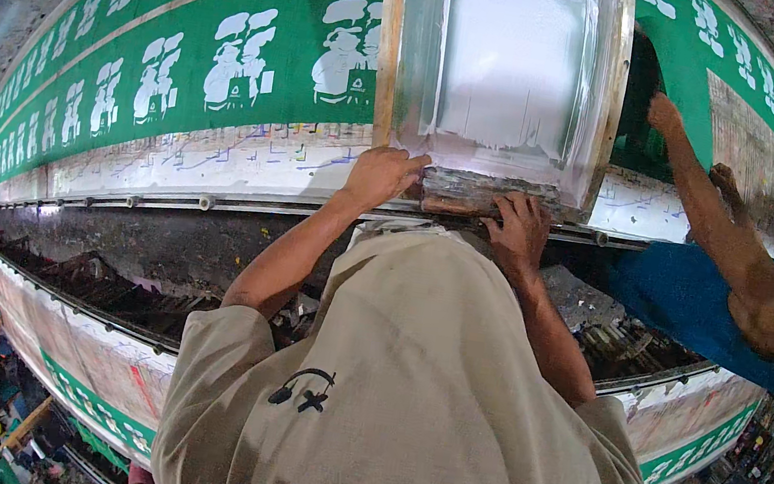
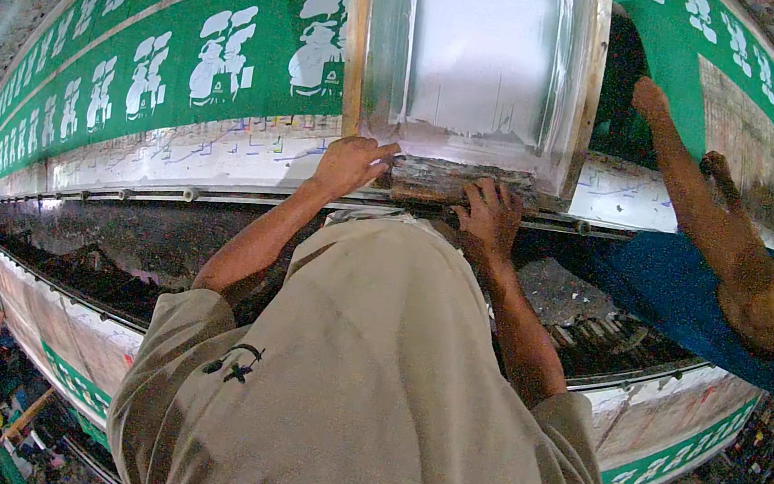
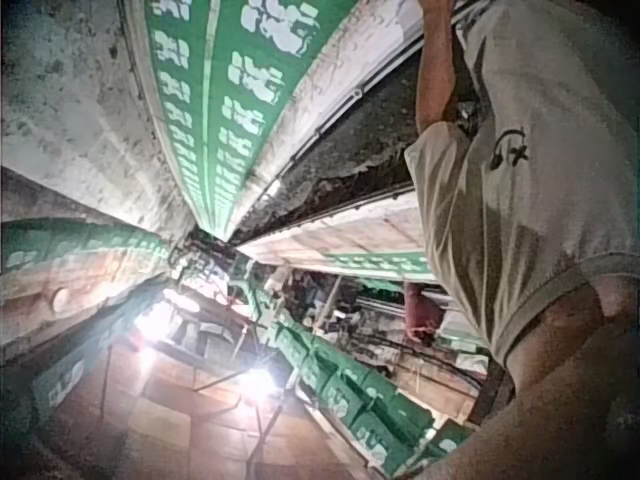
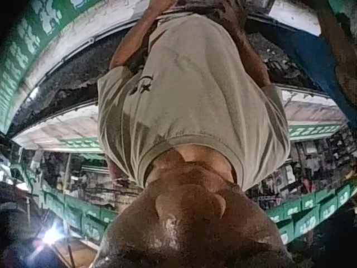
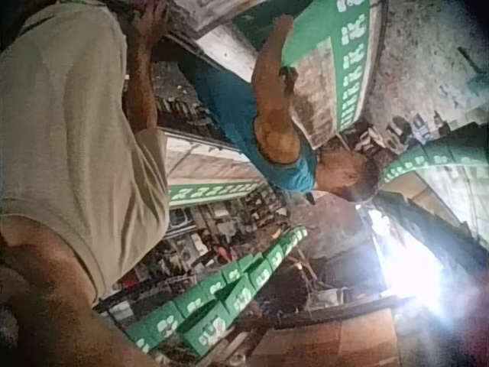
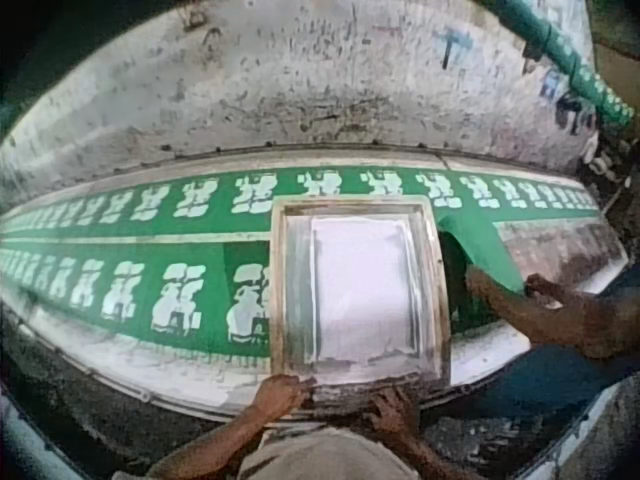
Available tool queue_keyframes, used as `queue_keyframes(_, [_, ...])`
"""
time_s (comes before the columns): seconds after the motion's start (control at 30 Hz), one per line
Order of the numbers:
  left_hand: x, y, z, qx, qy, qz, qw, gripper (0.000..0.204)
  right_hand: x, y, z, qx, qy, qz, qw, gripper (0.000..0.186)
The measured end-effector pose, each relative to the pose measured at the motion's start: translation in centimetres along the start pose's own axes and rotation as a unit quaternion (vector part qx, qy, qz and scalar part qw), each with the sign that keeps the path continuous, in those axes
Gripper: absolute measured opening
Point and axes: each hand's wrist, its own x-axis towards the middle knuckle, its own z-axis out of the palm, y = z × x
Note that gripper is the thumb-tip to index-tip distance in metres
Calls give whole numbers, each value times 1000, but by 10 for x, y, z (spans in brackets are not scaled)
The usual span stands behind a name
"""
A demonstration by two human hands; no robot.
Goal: Manually applying white ink to green fabric panels using a screen printing frame and squeegee.
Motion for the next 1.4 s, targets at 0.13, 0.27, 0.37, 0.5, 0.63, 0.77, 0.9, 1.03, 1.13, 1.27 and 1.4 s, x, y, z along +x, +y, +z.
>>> queue_keyframes(0.13, [0,2,-2,-8,-6,-1,1000,38,-1,-1,-1,10,-8,6,1000,48])
queue_keyframes(0.27, [1,3,-2,0,-28,-14,1000,38,-3,-3,-1,5,3,12,1000,48])
queue_keyframes(0.37, [0,3,-2,19,-23,-8,1000,38,-3,-3,0,-1,-1,12,1000,48])
queue_keyframes(0.5, [-2,2,-1,14,-16,2,1000,39,-4,-1,1,-5,15,-2,1000,47])
queue_keyframes(0.63, [-3,1,1,14,2,13,1000,39,-4,-1,2,-8,9,3,1000,47])
queue_keyframes(0.77, [-2,2,4,50,-4,6,999,37,-5,-1,2,6,-16,23,1000,47])
queue_keyframes(0.9, [-1,1,7,31,17,19,999,36,-6,1,3,-34,0,-4,999,47])
queue_keyframes(1.03, [-2,1,8,24,24,14,999,37,-6,1,4,-39,1,-5,999,46])
queue_keyframes(1.13, [-4,2,8,28,31,11,999,39,-6,0,3,-43,-8,0,999,47])
queue_keyframes(1.27, [-6,3,11,15,42,10,999,39,-6,-1,2,-46,-8,1,999,46])
queue_keyframes(1.4, [-7,2,17,5,81,12,997,35,-6,0,3,-38,-3,2,999,46])
